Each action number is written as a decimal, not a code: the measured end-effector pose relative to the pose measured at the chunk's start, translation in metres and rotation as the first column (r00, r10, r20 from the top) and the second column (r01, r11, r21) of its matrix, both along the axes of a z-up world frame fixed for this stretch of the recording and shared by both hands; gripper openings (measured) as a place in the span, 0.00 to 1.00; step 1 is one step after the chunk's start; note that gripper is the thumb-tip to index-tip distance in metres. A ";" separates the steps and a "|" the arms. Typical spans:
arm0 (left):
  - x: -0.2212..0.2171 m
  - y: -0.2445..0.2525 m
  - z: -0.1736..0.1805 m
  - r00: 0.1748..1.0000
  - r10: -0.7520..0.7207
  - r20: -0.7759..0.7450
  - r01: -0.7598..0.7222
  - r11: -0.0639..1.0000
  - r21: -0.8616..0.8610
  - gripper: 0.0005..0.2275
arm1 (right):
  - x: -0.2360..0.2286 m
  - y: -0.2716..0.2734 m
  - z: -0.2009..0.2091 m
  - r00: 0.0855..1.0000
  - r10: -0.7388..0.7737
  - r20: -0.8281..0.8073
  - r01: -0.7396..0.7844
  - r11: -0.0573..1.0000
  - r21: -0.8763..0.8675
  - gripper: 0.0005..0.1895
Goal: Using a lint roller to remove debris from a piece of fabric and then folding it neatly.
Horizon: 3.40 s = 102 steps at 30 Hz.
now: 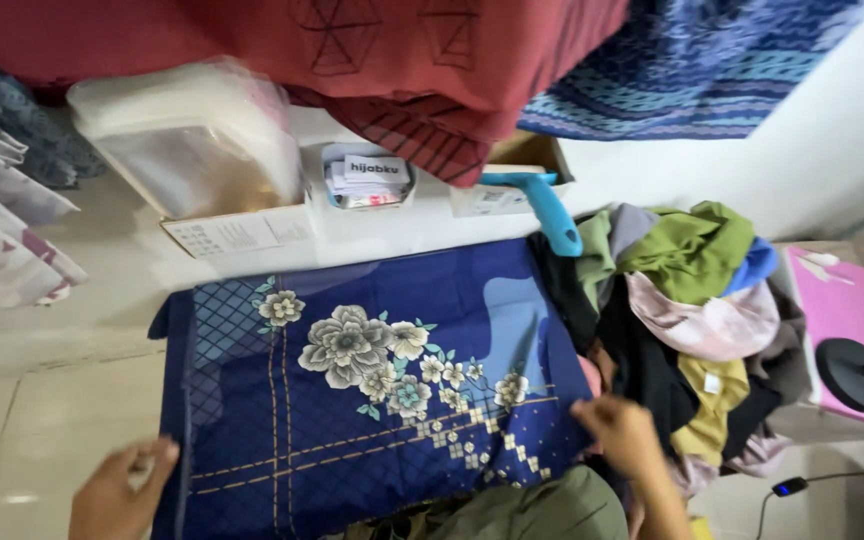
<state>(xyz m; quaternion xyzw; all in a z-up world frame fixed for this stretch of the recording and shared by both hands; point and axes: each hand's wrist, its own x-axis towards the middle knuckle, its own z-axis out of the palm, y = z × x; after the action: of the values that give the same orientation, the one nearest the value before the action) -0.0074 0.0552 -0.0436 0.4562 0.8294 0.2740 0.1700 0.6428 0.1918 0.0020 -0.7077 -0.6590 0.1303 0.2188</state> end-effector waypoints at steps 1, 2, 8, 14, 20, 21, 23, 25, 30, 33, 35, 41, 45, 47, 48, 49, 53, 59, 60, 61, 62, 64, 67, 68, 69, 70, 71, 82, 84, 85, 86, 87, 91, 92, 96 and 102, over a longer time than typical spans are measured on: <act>0.004 -0.015 -0.015 0.996 0.040 -0.083 -0.040 0.999 -0.006 0.16 | -0.011 -0.019 0.003 0.995 -0.040 -0.087 0.036 0.998 -0.053 0.15; 0.007 -0.030 -0.030 0.983 0.078 -0.165 -0.081 0.997 -0.008 0.14 | -0.022 -0.038 0.005 0.982 -0.085 -0.171 0.067 0.992 -0.108 0.15; 0.046 -0.043 0.002 0.924 0.116 -0.365 -0.215 0.947 -0.241 0.15 | -0.055 -0.047 -0.022 0.994 0.012 -0.106 0.013 0.973 0.230 0.07; 0.071 -0.038 0.018 0.917 0.104 -0.386 -0.239 0.916 -0.322 0.20 | -0.018 -0.040 -0.024 0.932 -0.243 -0.270 0.243 0.969 -0.033 0.10; 0.081 -0.037 0.022 0.922 0.118 -0.370 -0.252 0.907 -0.338 0.18 | -0.020 -0.050 -0.033 0.929 -0.282 -0.240 0.298 0.954 0.035 0.17; 0.081 -0.039 0.017 0.921 0.123 -0.370 -0.257 0.905 -0.338 0.18 | -0.015 -0.048 -0.041 0.930 -0.277 -0.240 0.293 0.956 0.034 0.17; 0.081 -0.043 0.006 0.937 0.095 -0.335 -0.159 0.973 -0.170 0.13 | -0.007 -0.043 -0.057 0.941 -0.229 -0.248 0.246 0.968 0.040 0.15; 0.077 -0.042 0.006 0.965 0.101 -0.243 -0.143 0.976 -0.162 0.13 | -0.007 -0.046 -0.045 0.915 -0.231 -0.331 0.240 0.971 -0.014 0.13; 0.069 -0.039 0.007 0.977 0.180 0.112 -0.171 0.981 -0.089 0.17 | -0.002 -0.048 -0.031 0.787 -0.271 -0.555 0.209 0.962 -0.175 0.10; 0.078 -0.042 0.040 0.968 0.236 0.085 -0.210 0.947 -0.242 0.16 | -0.005 -0.041 -0.005 0.877 -0.336 -0.345 0.231 0.922 -0.311 0.16; 0.079 -0.045 0.040 0.973 0.221 -0.059 -0.229 0.932 -0.281 0.19 | 0.007 -0.024 0.003 0.975 -0.221 -0.033 0.204 0.943 -0.264 0.18; 0.084 -0.044 0.059 0.969 0.223 0.110 -0.198 0.959 -0.203 0.26 | -0.088 0.016 0.198 0.998 0.053 0.040 -0.067 0.844 0.533 0.12; 0.079 -0.040 0.013 0.967 0.244 0.073 -0.237 0.968 -0.087 0.22 | -0.146 0.078 0.262 0.971 0.180 0.159 -0.240 0.684 0.689 0.17; 0.078 -0.045 0.001 0.974 0.226 0.005 -0.226 0.969 0.103 0.22 | -0.170 0.129 0.261 0.942 0.062 0.330 -0.171 0.934 0.314 0.26; 0.079 -0.049 -0.001 0.966 0.259 0.004 -0.258 0.962 0.089 0.22 | -0.162 0.161 0.240 0.939 0.098 0.330 -0.203 0.932 0.301 0.26; 0.078 -0.050 -0.003 0.968 0.252 -0.003 -0.251 0.963 0.100 0.22 | -0.155 0.194 0.220 0.904 0.094 0.417 -0.196 0.958 0.209 0.21; 0.082 -0.061 0.021 0.967 0.246 0.061 -0.249 0.967 0.045 0.18 | -0.157 0.169 0.216 0.894 0.073 0.441 -0.263 0.885 0.385 0.17; 0.085 -0.067 0.037 0.960 0.252 0.118 -0.263 0.961 0.083 0.21 | -0.158 -0.009 0.152 0.859 0.195 0.473 -0.495 0.546 0.675 0.13; 0.086 -0.066 0.038 0.959 0.255 0.124 -0.266 0.961 0.078 0.21 | -0.181 -0.038 0.126 0.856 0.199 0.478 -0.502 0.547 0.670 0.13; 0.086 -0.065 0.039 0.955 0.263 0.136 -0.273 0.960 0.066 0.21 | -0.204 -0.069 0.098 0.798 0.373 0.473 -0.557 0.756 0.344 0.15; 0.087 -0.064 0.040 0.951 0.271 0.147 -0.281 0.958 0.053 0.21 | -0.225 -0.100 0.072 0.748 0.533 0.396 -0.565 0.824 -0.042 0.18; 0.087 -0.062 0.038 0.950 0.274 0.150 -0.283 0.958 0.041 0.21 | -0.259 -0.127 0.050 0.738 0.586 0.336 -0.637 0.769 0.058 0.20; 0.085 -0.060 0.032 0.949 0.280 0.143 -0.289 0.956 0.044 0.20 | -0.310 -0.138 0.035 0.719 0.604 0.343 -0.690 0.679 0.251 0.23; 0.085 -0.061 0.031 0.950 0.281 0.137 -0.290 0.956 0.049 0.19 | -0.327 -0.136 0.033 0.721 0.565 0.401 -0.689 0.648 0.325 0.24; 0.084 -0.062 0.034 0.947 0.291 0.137 -0.300 0.953 0.050 0.19 | -0.346 -0.119 0.016 0.715 0.572 0.402 -0.696 0.640 0.326 0.24; 0.084 -0.064 0.037 0.946 0.268 0.180 -0.278 0.960 0.033 0.17 | -0.365 -0.102 -0.001 0.720 0.536 0.441 -0.693 0.586 0.420 0.23; 0.084 -0.066 0.042 0.943 0.246 0.224 -0.255 0.967 0.015 0.16 | -0.383 -0.085 -0.018 0.727 0.496 0.475 -0.686 0.522 0.506 0.23; 0.075 -0.066 0.046 0.962 0.205 0.178 -0.202 0.979 -0.032 0.16 | -0.408 -0.077 -0.028 0.774 0.492 0.399 -0.632 0.640 0.437 0.22; 0.075 -0.062 0.049 0.968 0.188 0.169 -0.175 0.980 -0.091 0.16 | -0.354 -0.122 -0.025 0.765 0.500 0.405 -0.640 0.657 0.398 0.26; 0.075 -0.060 0.054 0.975 0.175 0.140 -0.158 0.979 -0.125 0.16 | -0.328 -0.144 -0.030 0.780 0.469 0.414 -0.617 0.687 0.385 0.26; 0.075 -0.059 0.060 0.981 0.160 0.112 -0.141 0.977 -0.159 0.16 | -0.302 -0.166 -0.034 0.793 0.437 0.423 -0.592 0.715 0.372 0.26; 0.076 -0.052 0.059 0.981 0.154 0.119 -0.134 0.978 -0.161 0.16 | -0.281 -0.174 -0.051 0.793 0.433 0.429 -0.591 0.719 0.367 0.26; 0.087 -0.017 0.047 0.972 0.104 -0.210 -0.094 0.994 0.059 0.17 | -0.230 -0.185 -0.069 0.856 0.318 0.408 -0.442 0.859 0.257 0.27; 0.092 -0.004 0.042 0.914 0.120 -0.388 -0.003 0.957 0.289 0.17 | -0.225 -0.181 -0.061 0.867 0.300 0.397 -0.418 0.873 0.252 0.26; 0.113 0.049 0.019 0.868 0.077 -0.491 0.212 0.836 0.506 0.16 | -0.277 -0.137 -0.008 0.847 0.321 0.424 -0.465 0.833 0.299 0.23; 0.111 0.069 -0.017 0.857 -0.010 -0.515 0.233 0.899 0.370 0.23 | -0.390 -0.004 -0.018 0.881 0.324 0.344 -0.443 0.819 0.364 0.22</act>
<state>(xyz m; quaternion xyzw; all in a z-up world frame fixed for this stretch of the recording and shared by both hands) 0.1035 0.1239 -0.0606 0.5896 0.7349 0.3064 -0.1355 0.2531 0.1874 -0.0160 -0.5035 -0.8242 -0.0735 0.2484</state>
